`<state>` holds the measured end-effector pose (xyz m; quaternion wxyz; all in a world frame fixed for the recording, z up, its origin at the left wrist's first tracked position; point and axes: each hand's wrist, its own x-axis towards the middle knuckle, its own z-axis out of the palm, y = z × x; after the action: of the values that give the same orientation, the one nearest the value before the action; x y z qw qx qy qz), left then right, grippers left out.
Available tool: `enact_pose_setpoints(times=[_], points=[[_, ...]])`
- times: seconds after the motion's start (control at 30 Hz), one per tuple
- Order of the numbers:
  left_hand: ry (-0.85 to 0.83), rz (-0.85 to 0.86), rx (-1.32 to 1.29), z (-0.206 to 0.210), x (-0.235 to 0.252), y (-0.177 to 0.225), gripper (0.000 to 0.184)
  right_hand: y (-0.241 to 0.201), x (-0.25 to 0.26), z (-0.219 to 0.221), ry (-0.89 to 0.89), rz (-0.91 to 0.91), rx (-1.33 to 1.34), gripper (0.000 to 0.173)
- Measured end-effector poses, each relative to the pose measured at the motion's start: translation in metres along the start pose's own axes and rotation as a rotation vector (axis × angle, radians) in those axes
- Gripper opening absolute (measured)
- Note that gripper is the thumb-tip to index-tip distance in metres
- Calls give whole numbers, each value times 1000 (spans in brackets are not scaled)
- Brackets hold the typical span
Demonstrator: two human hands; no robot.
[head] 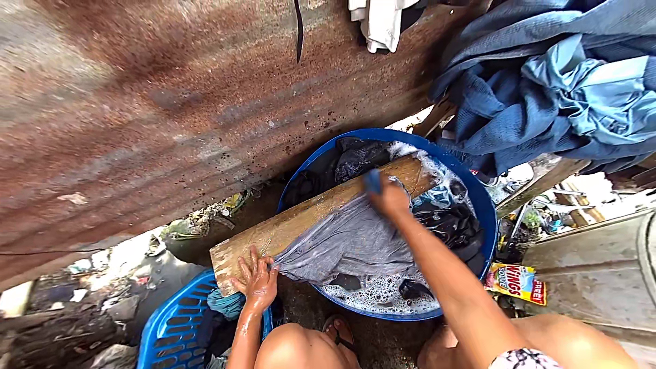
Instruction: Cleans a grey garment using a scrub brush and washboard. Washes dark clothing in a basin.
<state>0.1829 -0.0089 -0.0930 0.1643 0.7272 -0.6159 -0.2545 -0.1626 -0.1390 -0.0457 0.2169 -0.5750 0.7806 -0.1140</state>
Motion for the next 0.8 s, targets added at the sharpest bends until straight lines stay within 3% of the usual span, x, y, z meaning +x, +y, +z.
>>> enact_pose_setpoints(times=[0.07, 0.1, 0.17, 0.23, 0.3, 0.33, 0.4, 0.53, 0.6, 0.67, 0.73, 0.8], points=[[-22, -16, 13, -1, 1, 1, 33, 20, 24, -9, 97, 205, 20, 77], [-28, -23, 15, 0, 2, 2, 32, 7, 17, 2, 122, 204, 32, 78], [-25, -26, 17, 0, 3, 4, 31, -50, -34, 47, 76, 3, 55, 73], [-19, -20, 22, -1, 3, 3, 33, -108, -103, 96, -143, -311, 113, 69], [-20, -23, 9, -1, -1, 0, 39, -129, -138, 108, -307, -541, 97, 66], [-13, -18, 2, -1, -1, -2, 36, -123, -130, 98, -333, -545, 85, 65], [1, -6, -18, 0, 0, -2, 33, -83, -83, 62, -278, -394, 39, 67], [-21, -14, -17, -1, 2, 0, 34, 22, 17, -10, 69, 111, 23, 75], [-28, -29, -6, -1, 3, 2, 33, 13, 23, 0, 147, 200, 41, 77], [-15, -27, -1, 1, 5, 2, 33, -44, -21, 45, 107, 43, 44, 78], [-10, -22, 14, 1, 4, 1, 34, -109, -94, 97, -94, -275, 86, 76], [-22, -37, 20, -1, 1, -2, 42, -137, -137, 114, -283, -554, 75, 66]])
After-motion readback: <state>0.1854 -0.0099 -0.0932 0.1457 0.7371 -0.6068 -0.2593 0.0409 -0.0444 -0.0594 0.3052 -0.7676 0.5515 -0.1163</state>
